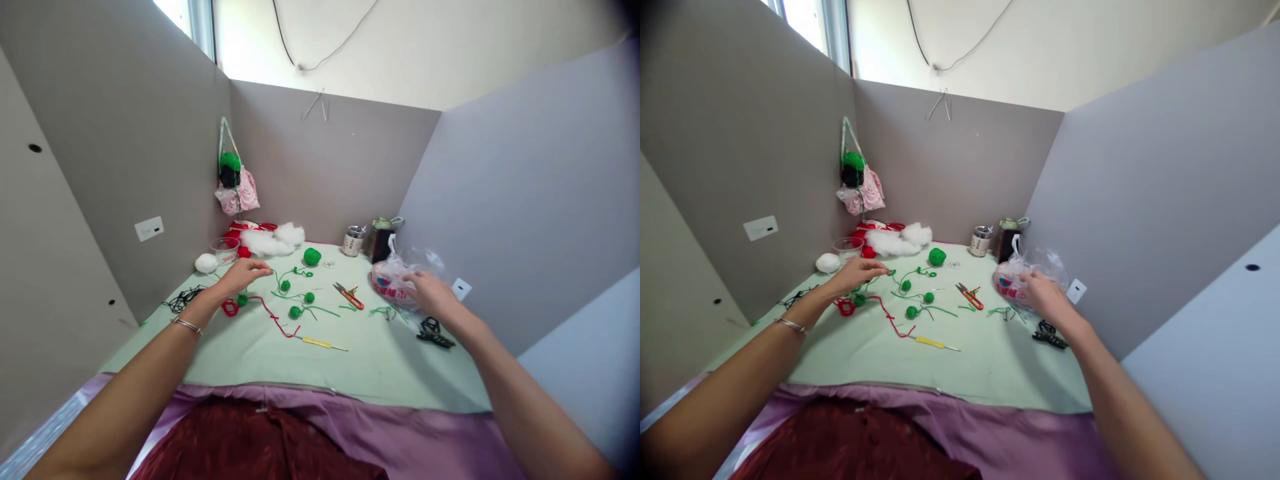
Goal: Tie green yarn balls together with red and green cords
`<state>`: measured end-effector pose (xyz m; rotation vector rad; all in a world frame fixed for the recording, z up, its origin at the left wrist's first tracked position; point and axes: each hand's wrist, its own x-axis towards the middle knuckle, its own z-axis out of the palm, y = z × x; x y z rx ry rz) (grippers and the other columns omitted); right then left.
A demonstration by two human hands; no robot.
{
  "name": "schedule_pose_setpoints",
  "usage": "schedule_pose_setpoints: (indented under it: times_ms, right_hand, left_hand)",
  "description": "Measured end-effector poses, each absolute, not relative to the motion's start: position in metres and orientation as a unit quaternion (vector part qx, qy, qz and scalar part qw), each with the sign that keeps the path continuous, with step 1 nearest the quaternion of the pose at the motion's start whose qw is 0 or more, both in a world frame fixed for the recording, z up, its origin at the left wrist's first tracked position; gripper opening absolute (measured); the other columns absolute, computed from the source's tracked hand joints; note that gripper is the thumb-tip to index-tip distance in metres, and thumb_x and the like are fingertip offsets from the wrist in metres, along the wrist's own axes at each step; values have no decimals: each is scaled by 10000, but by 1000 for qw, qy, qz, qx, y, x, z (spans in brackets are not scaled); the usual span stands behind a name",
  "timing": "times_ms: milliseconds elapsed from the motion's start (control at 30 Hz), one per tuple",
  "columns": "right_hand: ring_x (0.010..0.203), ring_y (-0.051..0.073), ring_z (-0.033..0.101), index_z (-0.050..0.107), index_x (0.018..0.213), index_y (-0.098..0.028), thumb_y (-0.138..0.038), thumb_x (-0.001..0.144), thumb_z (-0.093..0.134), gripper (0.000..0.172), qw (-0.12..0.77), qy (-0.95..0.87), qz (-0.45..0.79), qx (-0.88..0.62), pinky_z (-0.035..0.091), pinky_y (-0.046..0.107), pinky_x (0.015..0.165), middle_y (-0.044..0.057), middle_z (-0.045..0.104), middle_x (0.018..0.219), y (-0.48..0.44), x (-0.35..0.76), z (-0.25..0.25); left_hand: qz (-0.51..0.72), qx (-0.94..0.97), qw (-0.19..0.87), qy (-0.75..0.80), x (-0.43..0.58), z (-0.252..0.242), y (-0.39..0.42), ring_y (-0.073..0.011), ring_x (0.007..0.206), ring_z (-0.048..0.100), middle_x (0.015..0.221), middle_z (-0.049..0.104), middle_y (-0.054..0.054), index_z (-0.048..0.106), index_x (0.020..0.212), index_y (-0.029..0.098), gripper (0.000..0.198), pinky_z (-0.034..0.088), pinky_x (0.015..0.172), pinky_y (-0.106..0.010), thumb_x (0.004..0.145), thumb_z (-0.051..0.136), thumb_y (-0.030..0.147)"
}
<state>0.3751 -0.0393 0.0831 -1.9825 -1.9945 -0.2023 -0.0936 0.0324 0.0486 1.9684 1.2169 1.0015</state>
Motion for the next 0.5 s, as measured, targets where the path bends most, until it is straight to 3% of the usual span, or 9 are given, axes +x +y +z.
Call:
schedule_pose_setpoints:
  times_ms: [167,333,433,500]
  right_hand:
    - [817,200,633,724,896,-210,-299,920,499,243,151,-839,95,-514,426,292,737,75,713,956,-50,271,71]
    - [829,218,625,687,921,-185,-340,871,596,187,57,-842,75,-530,395,289,702,102,677,1026,-38,188,21]
    - [863,217,621,645,1002,-153,-216,921,450,220,78,-832,50,-547,396,292,718,141,646,1082,-29,168,0]
    - [865,220,623,649,939,-135,-155,891,435,220,86,-834,65,-540,397,296,723,153,655,1056,-27,167,-2]
  left_hand:
    - [403,728,349,431,-74,52,24,-181,793,628,825,739,-46,737,821,161,311,466,763,-278,703,684,444]
    - [244,792,393,399,-41,27,-9,-181,724,633,760,720,-29,716,806,181,216,453,661,-261,719,650,367]
    - [173,840,248,451,-25,10,-30,-203,726,628,771,710,-33,715,818,215,149,417,644,-274,709,617,244]
    - [146,858,180,458,-20,4,-37,-216,728,622,759,701,-46,700,784,220,146,396,640,-283,714,573,201]
